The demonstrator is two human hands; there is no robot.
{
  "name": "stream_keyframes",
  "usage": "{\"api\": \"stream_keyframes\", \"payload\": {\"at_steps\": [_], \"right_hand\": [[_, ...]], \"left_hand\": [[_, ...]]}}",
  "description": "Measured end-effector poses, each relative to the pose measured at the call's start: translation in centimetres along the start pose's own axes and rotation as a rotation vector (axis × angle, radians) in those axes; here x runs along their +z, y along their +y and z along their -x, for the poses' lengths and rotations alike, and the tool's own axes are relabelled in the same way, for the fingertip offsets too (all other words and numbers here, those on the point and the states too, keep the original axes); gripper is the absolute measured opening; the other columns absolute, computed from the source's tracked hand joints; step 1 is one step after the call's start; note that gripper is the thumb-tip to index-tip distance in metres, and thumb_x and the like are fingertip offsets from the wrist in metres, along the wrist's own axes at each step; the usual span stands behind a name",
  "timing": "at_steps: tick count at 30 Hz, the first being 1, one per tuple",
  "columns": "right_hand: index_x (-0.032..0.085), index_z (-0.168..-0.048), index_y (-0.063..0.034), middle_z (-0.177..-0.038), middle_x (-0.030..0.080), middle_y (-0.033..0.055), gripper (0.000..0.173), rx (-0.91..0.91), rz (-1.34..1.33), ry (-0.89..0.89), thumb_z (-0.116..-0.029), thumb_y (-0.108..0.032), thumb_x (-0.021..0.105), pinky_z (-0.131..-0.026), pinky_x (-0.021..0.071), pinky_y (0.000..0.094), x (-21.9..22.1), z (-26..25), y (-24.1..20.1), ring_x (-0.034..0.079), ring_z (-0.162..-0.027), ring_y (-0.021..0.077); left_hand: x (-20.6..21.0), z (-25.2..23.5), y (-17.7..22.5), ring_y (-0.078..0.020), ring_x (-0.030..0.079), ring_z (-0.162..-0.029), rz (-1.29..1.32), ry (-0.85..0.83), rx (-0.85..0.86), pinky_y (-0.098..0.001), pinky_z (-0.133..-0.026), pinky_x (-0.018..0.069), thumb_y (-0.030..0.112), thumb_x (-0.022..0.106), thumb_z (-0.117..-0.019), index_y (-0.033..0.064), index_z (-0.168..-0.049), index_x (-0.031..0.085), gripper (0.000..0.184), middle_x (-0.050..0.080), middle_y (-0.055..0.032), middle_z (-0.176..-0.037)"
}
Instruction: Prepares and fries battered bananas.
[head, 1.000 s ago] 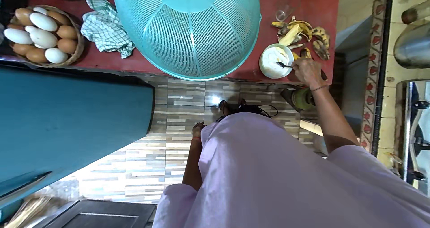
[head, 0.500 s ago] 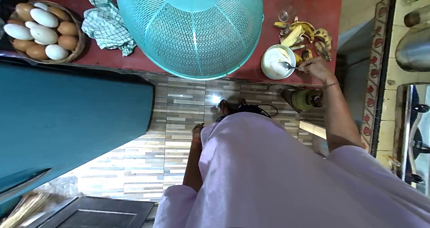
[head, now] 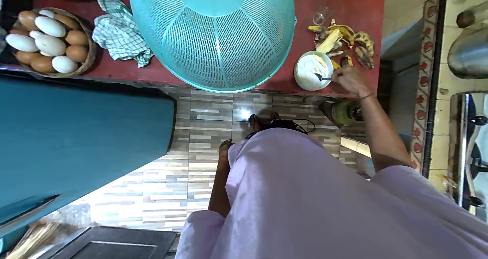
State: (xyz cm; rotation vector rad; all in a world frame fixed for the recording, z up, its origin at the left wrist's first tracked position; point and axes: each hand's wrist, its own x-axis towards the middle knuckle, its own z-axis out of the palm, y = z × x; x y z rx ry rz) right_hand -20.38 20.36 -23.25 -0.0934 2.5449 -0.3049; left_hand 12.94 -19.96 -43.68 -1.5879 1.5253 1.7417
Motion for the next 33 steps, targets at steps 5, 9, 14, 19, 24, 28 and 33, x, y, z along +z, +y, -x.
{"api": "stream_keyframes", "payload": {"at_steps": [5,9,14,19,24,28,33], "right_hand": [[0.075,-0.105,-0.0016,-0.106,0.071,0.0227,0.018,-0.005,-0.269,-0.031,-0.0993,-0.012,0.062,-0.091,0.0490,0.0632,0.4,-1.0,2.7,0.066,-0.100,0.0379],[0.074,-0.105,0.0001,-0.100,0.070,0.0151,0.017,0.036,-0.462,-0.011,-0.0987,-0.007,0.059,-0.078,0.0516,0.0438,0.0,-0.1,3.1,0.061,-0.083,0.0199],[0.071,-0.112,0.0039,-0.107,0.070,0.0239,0.022,-0.045,-0.346,0.169,-0.1014,-0.008,0.056,-0.081,0.0534,0.0516,-0.1,1.4,2.0,0.066,-0.091,0.0316],[0.071,-0.119,0.0014,-0.120,0.069,0.0283,0.029,-0.033,-0.029,0.327,-0.1057,-0.012,0.050,-0.098,0.0466,0.0688,0.3,2.7,-1.2,0.064,-0.115,0.0491],[0.068,-0.121,0.0035,-0.124,0.065,0.0303,0.030,-0.030,0.126,0.372,-0.1051,-0.010,0.048,-0.086,0.0510,0.0698,1.6,3.2,-2.8,0.066,-0.108,0.0518],[0.069,-0.121,0.0029,-0.122,0.066,0.0289,0.031,-0.047,0.154,0.429,-0.1058,-0.011,0.046,-0.080,0.0520,0.0693,2.2,3.9,-3.2,0.068,-0.102,0.0518],[0.070,-0.117,0.0035,-0.115,0.068,0.0283,0.028,-0.080,0.142,0.439,-0.1042,-0.008,0.049,-0.078,0.0527,0.0677,2.4,4.5,-3.1,0.068,-0.100,0.0505]], "left_hand": [[-0.3,0.1,-1.1,-0.0159,0.058,-0.100,-0.047,0.012,0.033,-0.0304,-0.092,0.0475,0.012,0.043,-0.1097,-0.0099,-0.131,0.055,0.033,0.061,-0.0237,-0.123],[-0.7,0.0,-1.5,-0.0237,0.059,-0.114,-0.116,0.002,0.033,-0.0367,-0.102,0.0452,0.013,0.044,-0.1098,-0.0101,-0.133,0.055,0.035,0.059,-0.0270,-0.131],[-0.6,-0.1,-1.6,-0.0208,0.059,-0.110,-0.117,-0.004,0.048,-0.0346,-0.099,0.0458,0.013,0.044,-0.1095,-0.0098,-0.131,0.056,0.033,0.060,-0.0255,-0.128],[0.2,0.6,-0.2,-0.0172,0.060,-0.102,-0.074,0.001,0.010,-0.0310,-0.093,0.0478,0.012,0.042,-0.1100,-0.0091,-0.134,0.054,0.034,0.061,-0.0243,-0.124],[0.3,0.2,-0.5,-0.0156,0.060,-0.096,-0.058,0.000,0.009,-0.0304,-0.089,0.0487,0.013,0.043,-0.1099,-0.0092,-0.133,0.054,0.034,0.062,-0.0235,-0.121],[0.0,-0.2,-1.4,-0.0171,0.059,-0.102,-0.058,0.004,0.038,-0.0312,-0.093,0.0470,0.011,0.043,-0.1094,-0.0102,-0.132,0.054,0.033,0.061,-0.0247,-0.124],[-0.1,-0.1,-1.9,-0.0164,0.058,-0.105,-0.043,0.002,0.043,-0.0304,-0.095,0.0460,0.010,0.044,-0.1088,-0.0106,-0.132,0.054,0.033,0.060,-0.0245,-0.127]]}}
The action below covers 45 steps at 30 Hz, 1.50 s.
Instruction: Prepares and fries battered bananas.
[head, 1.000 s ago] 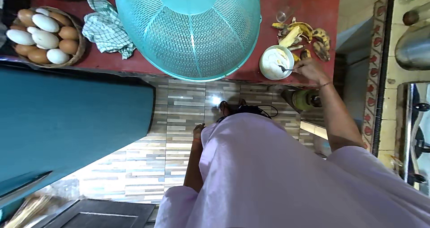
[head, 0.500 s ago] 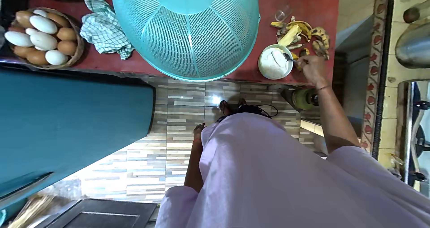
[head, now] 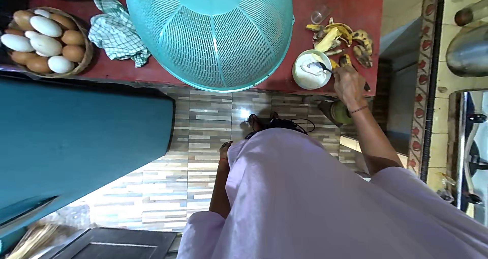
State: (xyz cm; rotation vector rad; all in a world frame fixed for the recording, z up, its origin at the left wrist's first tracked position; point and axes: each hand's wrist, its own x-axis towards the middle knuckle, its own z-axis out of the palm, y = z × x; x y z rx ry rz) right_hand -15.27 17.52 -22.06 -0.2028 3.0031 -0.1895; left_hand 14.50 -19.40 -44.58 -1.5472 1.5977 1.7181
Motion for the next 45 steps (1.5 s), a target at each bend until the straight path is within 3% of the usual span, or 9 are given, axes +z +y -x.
{"api": "stream_keyframes", "payload": {"at_steps": [9,17,25,31,35,45], "right_hand": [[0.070,-0.119,0.0019,-0.122,0.068,0.0270,0.029,0.031,-0.054,-0.054,-0.1058,-0.011,0.048,-0.088,0.0516,0.0669,0.0,-0.5,0.4,0.067,-0.109,0.0486],[0.068,-0.124,0.0026,-0.126,0.064,0.0287,0.031,-0.011,0.053,0.012,-0.1051,-0.010,0.047,-0.083,0.0517,0.0690,1.2,-4.1,-0.2,0.066,-0.107,0.0510],[0.071,-0.111,0.0022,-0.113,0.070,0.0255,0.024,-0.254,0.140,0.067,-0.1018,-0.010,0.052,-0.079,0.0523,0.0659,2.5,-7.4,-0.4,0.067,-0.105,0.0488],[0.074,-0.114,-0.0041,-0.109,0.072,0.0218,0.025,-0.552,0.051,-0.022,-0.1011,-0.007,0.053,-0.081,0.0527,0.0633,1.5,-9.7,1.0,0.068,-0.101,0.0467],[0.074,-0.117,-0.0055,-0.115,0.072,0.0216,0.026,-0.499,-0.054,-0.091,-0.1041,-0.010,0.052,-0.089,0.0505,0.0661,0.3,-10.3,1.3,0.068,-0.107,0.0455],[0.075,-0.115,-0.0039,-0.119,0.071,0.0215,0.025,-0.347,-0.196,-0.137,-0.1035,-0.010,0.053,-0.096,0.0466,0.0683,-1.1,-8.7,3.7,0.067,-0.111,0.0445]], "left_hand": [[-0.1,0.0,0.0,-0.0166,0.058,-0.105,0.009,0.007,-0.013,-0.0303,-0.095,0.0462,0.010,0.044,-0.1092,-0.0105,-0.132,0.054,0.033,0.060,-0.0245,-0.127],[-0.4,-0.4,-1.0,-0.0172,0.059,-0.104,0.023,0.006,0.012,-0.0309,-0.095,0.0475,0.011,0.045,-0.1089,-0.0108,-0.132,0.054,0.033,0.061,-0.0249,-0.126],[-0.5,0.9,-1.2,-0.0152,0.059,-0.101,0.037,0.025,0.004,-0.0295,-0.093,0.0474,0.010,0.046,-0.1082,-0.0120,-0.128,0.056,0.031,0.062,-0.0241,-0.122],[-0.2,1.4,-1.2,-0.0136,0.059,-0.101,0.007,0.017,0.025,-0.0278,-0.093,0.0476,0.010,0.045,-0.1086,-0.0128,-0.128,0.056,0.032,0.062,-0.0241,-0.121],[-0.1,0.7,-0.9,-0.0157,0.058,-0.104,0.000,0.009,0.008,-0.0299,-0.095,0.0467,0.010,0.043,-0.1090,-0.0110,-0.131,0.055,0.033,0.061,-0.0241,-0.125],[0.1,-0.2,-0.9,-0.0176,0.059,-0.105,-0.015,0.005,0.003,-0.0316,-0.096,0.0467,0.012,0.043,-0.1094,-0.0102,-0.131,0.056,0.034,0.061,-0.0245,-0.126]]}}
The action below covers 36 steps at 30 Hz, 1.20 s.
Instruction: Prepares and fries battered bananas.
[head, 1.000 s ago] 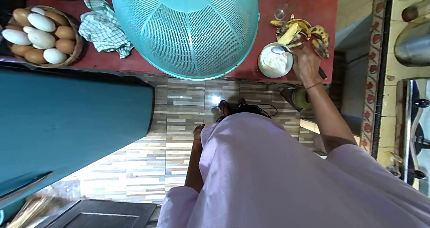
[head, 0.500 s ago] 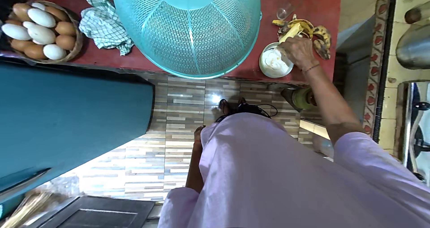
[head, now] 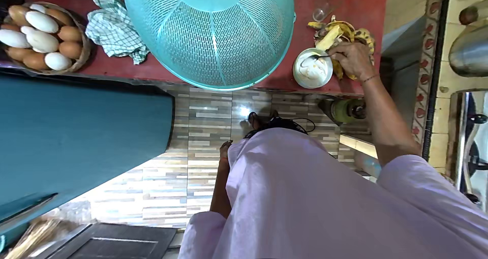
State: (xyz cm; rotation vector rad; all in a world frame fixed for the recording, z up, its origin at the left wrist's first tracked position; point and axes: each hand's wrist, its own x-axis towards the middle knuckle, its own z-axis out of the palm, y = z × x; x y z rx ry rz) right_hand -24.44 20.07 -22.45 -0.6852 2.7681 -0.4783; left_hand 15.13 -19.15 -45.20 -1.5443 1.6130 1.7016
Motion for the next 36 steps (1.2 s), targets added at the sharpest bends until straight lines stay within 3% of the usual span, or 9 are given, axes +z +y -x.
{"api": "stream_keyframes", "payload": {"at_steps": [3,8,12,17,20,22,25,36], "right_hand": [[0.076,-0.115,-0.0062,-0.123,0.071,0.0209,0.027,0.054,0.077,-0.072,-0.1032,-0.011,0.053,-0.098,0.0423,0.0719,0.4,0.9,-0.3,0.066,-0.114,0.0465],[0.074,-0.115,-0.0041,-0.122,0.070,0.0227,0.024,0.136,0.139,-0.067,-0.1039,-0.012,0.054,-0.095,0.0455,0.0717,0.4,2.1,-0.3,0.065,-0.115,0.0478],[0.074,-0.116,-0.0037,-0.123,0.070,0.0232,0.025,0.190,0.058,-0.057,-0.1038,-0.013,0.054,-0.098,0.0450,0.0708,0.4,2.3,-1.4,0.064,-0.118,0.0473],[0.076,-0.116,-0.0075,-0.120,0.072,0.0201,0.024,0.202,0.024,-0.106,-0.1034,-0.013,0.055,-0.094,0.0466,0.0719,1.6,2.5,-1.7,0.067,-0.113,0.0462],[0.075,-0.113,-0.0055,-0.117,0.071,0.0224,0.024,0.204,0.073,-0.146,-0.1039,-0.015,0.055,-0.091,0.0464,0.0727,1.1,3.3,-1.2,0.066,-0.111,0.0473],[0.074,-0.109,-0.0030,-0.114,0.071,0.0244,0.022,0.206,0.114,-0.125,-0.1026,-0.013,0.056,-0.088,0.0467,0.0732,0.9,3.9,-0.9,0.067,-0.108,0.0491],[0.074,-0.114,-0.0029,-0.119,0.070,0.0257,0.023,0.273,0.136,-0.119,-0.1024,-0.010,0.056,-0.091,0.0450,0.0740,0.5,4.6,-1.3,0.064,-0.112,0.0512],[0.074,-0.116,-0.0036,-0.120,0.069,0.0249,0.025,0.330,0.221,-0.076,-0.1025,-0.009,0.053,-0.086,0.0467,0.0727,0.4,5.6,-2.3,0.066,-0.109,0.0501]], "left_hand": [[0.1,-0.1,0.1,-0.0188,0.059,-0.108,-0.029,-0.015,0.008,-0.0326,-0.098,0.0461,0.012,0.044,-0.1092,-0.0106,-0.131,0.056,0.034,0.061,-0.0253,-0.127],[0.0,-0.3,0.7,-0.0158,0.059,-0.100,-0.007,-0.016,-0.001,-0.0301,-0.092,0.0474,0.012,0.042,-0.1096,-0.0093,-0.131,0.056,0.033,0.062,-0.0232,-0.122],[0.1,-0.2,1.3,-0.0175,0.059,-0.105,-0.036,-0.015,-0.012,-0.0314,-0.095,0.0469,0.012,0.043,-0.1097,-0.0098,-0.132,0.055,0.034,0.061,-0.0249,-0.126],[0.1,-0.3,1.1,-0.0152,0.059,-0.100,-0.016,-0.011,-0.007,-0.0297,-0.092,0.0474,0.012,0.042,-0.1097,-0.0097,-0.131,0.055,0.033,0.062,-0.0234,-0.123],[-0.1,-0.5,0.7,-0.0174,0.059,-0.106,-0.017,-0.021,0.002,-0.0307,-0.096,0.0472,0.011,0.043,-0.1094,-0.0115,-0.134,0.053,0.034,0.060,-0.0262,-0.128],[-0.2,-0.5,0.5,-0.0181,0.059,-0.107,-0.024,-0.021,0.016,-0.0310,-0.097,0.0467,0.011,0.044,-0.1091,-0.0120,-0.133,0.053,0.034,0.059,-0.0263,-0.128],[-0.1,-0.4,0.2,-0.0167,0.059,-0.105,-0.021,-0.012,0.027,-0.0300,-0.096,0.0466,0.011,0.046,-0.1087,-0.0121,-0.130,0.055,0.033,0.061,-0.0254,-0.126],[-0.2,-0.5,0.6,-0.0160,0.059,-0.103,-0.011,-0.016,0.010,-0.0303,-0.095,0.0470,0.012,0.044,-0.1093,-0.0104,-0.131,0.055,0.033,0.061,-0.0239,-0.126]]}}
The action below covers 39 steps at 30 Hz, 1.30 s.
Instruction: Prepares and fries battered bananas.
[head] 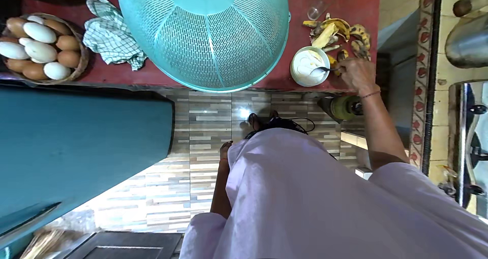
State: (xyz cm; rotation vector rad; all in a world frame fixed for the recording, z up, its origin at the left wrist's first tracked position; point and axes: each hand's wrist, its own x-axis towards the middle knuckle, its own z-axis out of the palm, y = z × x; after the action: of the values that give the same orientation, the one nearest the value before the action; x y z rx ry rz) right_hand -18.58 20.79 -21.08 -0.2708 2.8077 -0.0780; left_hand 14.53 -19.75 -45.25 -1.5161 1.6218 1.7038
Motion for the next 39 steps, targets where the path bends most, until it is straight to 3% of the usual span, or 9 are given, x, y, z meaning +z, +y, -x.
{"api": "stream_keyframes", "payload": {"at_steps": [10,16,25,31,39], "right_hand": [[0.073,-0.116,-0.0023,-0.121,0.069,0.0255,0.025,0.016,-0.028,0.090,-0.1016,-0.009,0.054,-0.086,0.0475,0.0726,0.4,-0.5,-0.9,0.066,-0.110,0.0500],[0.070,-0.122,-0.0012,-0.128,0.066,0.0260,0.029,0.062,-0.068,0.134,-0.1049,-0.013,0.050,-0.091,0.0484,0.0711,0.8,-1.7,-2.2,0.065,-0.113,0.0497],[0.071,-0.118,0.0010,-0.125,0.066,0.0266,0.027,-0.036,0.022,0.189,-0.1016,-0.007,0.051,-0.087,0.0504,0.0689,2.1,-4.7,-4.1,0.065,-0.113,0.0495],[0.073,-0.116,-0.0029,-0.111,0.070,0.0243,0.025,-0.316,-0.011,0.202,-0.1023,-0.009,0.053,-0.082,0.0519,0.0662,2.5,-5.9,-3.1,0.067,-0.104,0.0483],[0.074,-0.118,-0.0066,-0.119,0.071,0.0216,0.026,-0.217,-0.122,0.232,-0.1037,-0.012,0.053,-0.085,0.0506,0.0684,1.6,-3.0,-1.6,0.069,-0.107,0.0458]], "left_hand": [[-0.3,0.6,-0.2,-0.0152,0.058,-0.103,0.028,0.016,0.001,-0.0291,-0.094,0.0468,0.010,0.045,-0.1084,-0.0117,-0.130,0.055,0.032,0.061,-0.0244,-0.125],[-0.4,0.2,-0.7,-0.0219,0.060,-0.111,0.007,0.019,-0.001,-0.0347,-0.100,0.0463,0.011,0.046,-0.1087,-0.0114,-0.132,0.055,0.034,0.060,-0.0266,-0.129],[-0.7,-0.2,-0.9,-0.0185,0.059,-0.106,-0.008,0.009,0.001,-0.0324,-0.097,0.0470,0.012,0.046,-0.1089,-0.0103,-0.131,0.056,0.033,0.061,-0.0249,-0.126],[-0.5,-0.1,-1.3,-0.0175,0.060,-0.103,0.011,0.025,0.011,-0.0321,-0.095,0.0481,0.012,0.048,-0.1082,-0.0113,-0.128,0.057,0.032,0.063,-0.0247,-0.122],[-0.5,-0.2,-0.7,-0.0184,0.060,-0.106,0.007,0.013,-0.002,-0.0321,-0.097,0.0472,0.012,0.046,-0.1085,-0.0111,-0.130,0.056,0.033,0.062,-0.0252,-0.126]]}}
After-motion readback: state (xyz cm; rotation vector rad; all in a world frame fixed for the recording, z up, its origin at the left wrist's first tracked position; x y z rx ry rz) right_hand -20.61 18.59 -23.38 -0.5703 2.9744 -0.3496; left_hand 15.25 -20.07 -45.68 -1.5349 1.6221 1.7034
